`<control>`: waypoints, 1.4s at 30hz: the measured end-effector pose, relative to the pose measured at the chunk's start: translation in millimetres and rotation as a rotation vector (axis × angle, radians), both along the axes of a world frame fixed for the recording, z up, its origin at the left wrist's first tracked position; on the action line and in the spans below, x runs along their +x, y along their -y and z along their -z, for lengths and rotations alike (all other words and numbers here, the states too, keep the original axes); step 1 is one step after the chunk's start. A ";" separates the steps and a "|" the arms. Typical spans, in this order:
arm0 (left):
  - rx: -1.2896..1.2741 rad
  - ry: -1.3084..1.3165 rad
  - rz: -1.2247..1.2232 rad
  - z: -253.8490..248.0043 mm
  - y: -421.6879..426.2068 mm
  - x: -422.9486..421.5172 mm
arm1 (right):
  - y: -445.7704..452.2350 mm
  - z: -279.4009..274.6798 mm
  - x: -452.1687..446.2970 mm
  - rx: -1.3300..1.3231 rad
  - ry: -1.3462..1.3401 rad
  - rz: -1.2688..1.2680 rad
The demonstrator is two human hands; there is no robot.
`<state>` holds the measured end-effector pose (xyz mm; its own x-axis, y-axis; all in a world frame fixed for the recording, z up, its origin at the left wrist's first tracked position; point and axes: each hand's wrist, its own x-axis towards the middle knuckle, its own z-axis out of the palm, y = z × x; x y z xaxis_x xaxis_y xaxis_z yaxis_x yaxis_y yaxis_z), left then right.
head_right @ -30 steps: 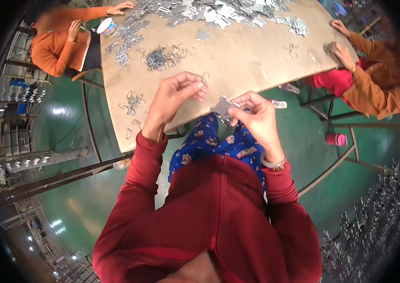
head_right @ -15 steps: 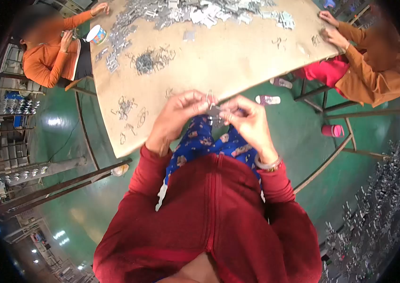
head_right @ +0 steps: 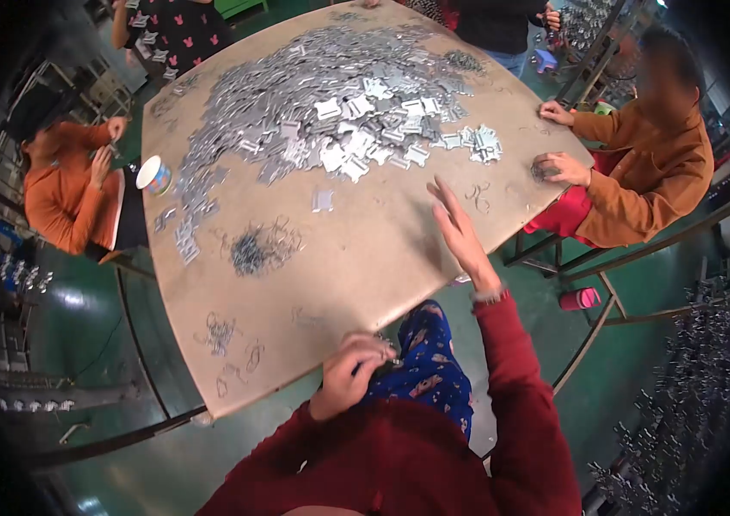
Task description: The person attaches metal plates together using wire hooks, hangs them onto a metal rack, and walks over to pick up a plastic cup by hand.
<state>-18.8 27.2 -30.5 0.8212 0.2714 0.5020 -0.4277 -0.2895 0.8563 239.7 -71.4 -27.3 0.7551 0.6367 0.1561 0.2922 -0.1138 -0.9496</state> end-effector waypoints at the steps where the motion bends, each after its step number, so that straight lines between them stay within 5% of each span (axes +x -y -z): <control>1: 0.004 0.000 0.035 7.0 -1.3 -1.5 | -17.2 0.7 21.7 -0.016 0.009 0.017; 5: 0.059 -0.052 0.082 23.2 -5.2 -5.5 | -97.6 -4.6 110.3 -0.161 0.076 -0.060; 8: 0.035 -0.104 0.091 38.1 -5.6 -5.3 | -154.0 5.5 179.1 -0.508 0.338 0.056; 12: -0.021 -0.146 0.053 42.8 -13.1 3.4 | -201.0 41.6 260.9 -0.916 0.309 0.252; 16: -0.032 -0.154 0.000 41.2 -23.1 7.8 | -202.9 47.6 262.0 -0.922 0.300 0.328; 22: -0.072 -0.110 0.012 44.3 -9.3 2.1 | -171.1 36.3 240.2 -0.836 0.201 0.007; 28: -0.025 -0.035 0.008 24.3 2.8 -8.9 | -134.3 0.0 156.2 -1.034 0.308 -0.140; 36: 0.000 -0.033 -0.073 9.7 19.2 -25.5 | -89.8 -5.4 80.6 -0.737 -0.058 -0.347; 41: 0.043 -0.017 -0.028 5.6 25.1 -28.0 | -62.0 -0.6 75.9 -0.409 -0.076 -0.116; 42: 0.052 -0.011 -0.029 4.9 25.5 -27.6 | -56.9 2.8 78.0 -0.389 0.148 -0.044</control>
